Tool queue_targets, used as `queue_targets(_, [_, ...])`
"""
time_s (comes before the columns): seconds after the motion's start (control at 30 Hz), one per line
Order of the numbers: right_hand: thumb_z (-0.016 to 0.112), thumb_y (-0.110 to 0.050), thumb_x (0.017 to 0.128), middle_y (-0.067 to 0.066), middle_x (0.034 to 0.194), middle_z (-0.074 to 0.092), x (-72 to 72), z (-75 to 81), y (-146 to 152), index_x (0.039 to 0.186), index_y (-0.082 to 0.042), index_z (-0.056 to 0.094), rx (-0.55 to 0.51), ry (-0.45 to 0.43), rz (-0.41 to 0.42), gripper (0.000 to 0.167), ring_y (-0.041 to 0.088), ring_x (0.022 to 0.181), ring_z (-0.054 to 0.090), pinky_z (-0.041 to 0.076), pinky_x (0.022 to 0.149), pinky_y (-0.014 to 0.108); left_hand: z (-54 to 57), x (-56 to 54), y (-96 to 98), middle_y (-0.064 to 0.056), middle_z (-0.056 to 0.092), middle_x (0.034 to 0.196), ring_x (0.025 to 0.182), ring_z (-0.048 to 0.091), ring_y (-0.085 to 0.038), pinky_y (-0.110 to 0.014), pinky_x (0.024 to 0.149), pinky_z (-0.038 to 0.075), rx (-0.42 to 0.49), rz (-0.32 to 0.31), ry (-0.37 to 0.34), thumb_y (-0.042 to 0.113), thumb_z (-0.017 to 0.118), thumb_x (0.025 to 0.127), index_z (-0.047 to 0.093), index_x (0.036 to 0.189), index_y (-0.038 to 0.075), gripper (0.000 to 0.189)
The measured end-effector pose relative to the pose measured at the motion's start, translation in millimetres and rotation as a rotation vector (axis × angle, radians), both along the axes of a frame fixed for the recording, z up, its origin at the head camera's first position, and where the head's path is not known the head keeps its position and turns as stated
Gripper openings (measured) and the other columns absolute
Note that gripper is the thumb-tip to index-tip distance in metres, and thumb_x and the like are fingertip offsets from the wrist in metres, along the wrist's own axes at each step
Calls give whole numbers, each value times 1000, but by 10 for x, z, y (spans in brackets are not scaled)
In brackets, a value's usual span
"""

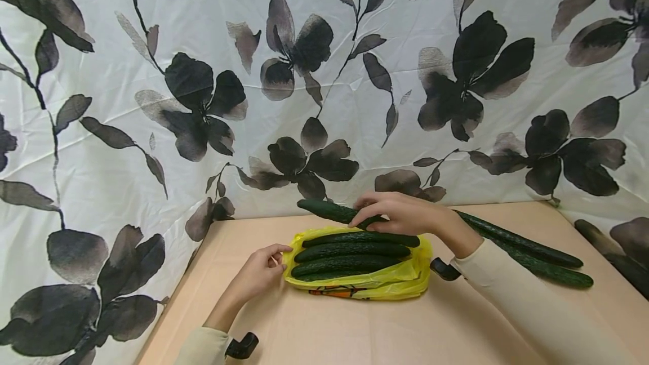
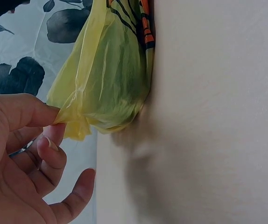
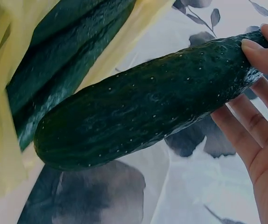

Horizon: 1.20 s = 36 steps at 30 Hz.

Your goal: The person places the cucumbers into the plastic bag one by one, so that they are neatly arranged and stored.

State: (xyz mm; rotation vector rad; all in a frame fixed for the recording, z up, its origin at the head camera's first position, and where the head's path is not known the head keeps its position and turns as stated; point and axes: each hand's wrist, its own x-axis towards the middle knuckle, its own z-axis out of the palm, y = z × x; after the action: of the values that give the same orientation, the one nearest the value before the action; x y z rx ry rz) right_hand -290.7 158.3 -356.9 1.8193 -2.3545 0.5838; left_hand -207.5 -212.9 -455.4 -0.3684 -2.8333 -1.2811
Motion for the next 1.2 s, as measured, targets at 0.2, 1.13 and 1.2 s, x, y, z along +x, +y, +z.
queue_targets(0.2, [69,-11,96,1,135,56,-21,-127,-205,130,-32,67,-6,7,44,40,12,111,58,54,85,33,12,-4,-1,-2,58,87,69,52,-12,-21,57,41,-22,17,-14,-4,65,88,67,125,1,37])
queue_targets(1.13, [69,-15,97,-7,131,59,68,-413,-438,128,-32,71,301,-113,-31,35,10,119,59,52,95,30,13,-8,-19,-3,58,88,71,52,-14,-23,58,41,-18,31,-20,-4,66,88,69,122,5,35])
queue_targets(1.2, [69,-16,97,-8,132,60,72,-431,-449,127,-34,71,335,-110,-42,35,9,118,59,52,94,30,16,-8,-19,-3,58,88,71,52,-14,-23,59,41,-21,37,-22,-5,66,88,69,122,5,35])
